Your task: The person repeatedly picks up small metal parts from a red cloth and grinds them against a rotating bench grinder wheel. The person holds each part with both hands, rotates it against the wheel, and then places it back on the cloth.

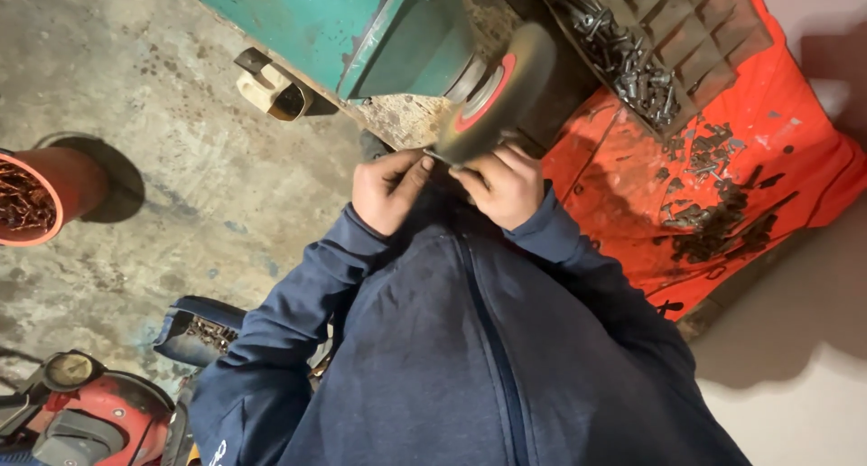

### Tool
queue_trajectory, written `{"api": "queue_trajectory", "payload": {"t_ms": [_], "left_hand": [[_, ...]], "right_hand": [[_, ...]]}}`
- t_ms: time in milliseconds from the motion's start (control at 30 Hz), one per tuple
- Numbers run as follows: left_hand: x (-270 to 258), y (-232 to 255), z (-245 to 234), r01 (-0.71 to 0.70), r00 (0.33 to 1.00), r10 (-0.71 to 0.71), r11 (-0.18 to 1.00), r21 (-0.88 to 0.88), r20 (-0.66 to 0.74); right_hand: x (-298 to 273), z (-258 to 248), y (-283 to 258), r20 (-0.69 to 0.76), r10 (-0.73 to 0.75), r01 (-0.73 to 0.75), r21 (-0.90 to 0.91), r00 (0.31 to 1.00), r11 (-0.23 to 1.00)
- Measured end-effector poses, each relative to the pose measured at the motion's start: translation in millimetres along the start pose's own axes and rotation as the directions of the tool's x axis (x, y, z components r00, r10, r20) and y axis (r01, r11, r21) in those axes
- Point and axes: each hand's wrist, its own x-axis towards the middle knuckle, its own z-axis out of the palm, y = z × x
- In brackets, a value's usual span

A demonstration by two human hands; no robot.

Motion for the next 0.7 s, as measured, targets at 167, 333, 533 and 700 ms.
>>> {"api": "queue_trajectory", "payload": {"t_ms": [167, 333, 533, 700], "left_hand": [[-9, -19, 14, -0.028, 0.995, 0.046, 0.983, -0.184, 0.09], [-14, -48, 33, 0.17, 0.977, -0.083, 0.854, -0.492, 0.194], [-16, -52, 49, 0.191, 0.98, -0.129, 0.809, -0.556, 0.148], [-17, -46, 52, 0.185, 0.983, -0.136, 0.787, -0.589, 0.127]], "right_hand": [[-20, 5, -1, 0.068, 0.102, -0.113, 0.183, 0.992, 0.977], [-31, 7, 1, 0.058, 0.1, -0.105, 0.085, 0.993, 0.991], [-40, 10, 5, 0.028, 0.081, -0.083, 0.045, 0.996, 0.996], [-42, 10, 10, 0.111, 0.176, -0.198, 0.236, 0.978, 0.951]]}}
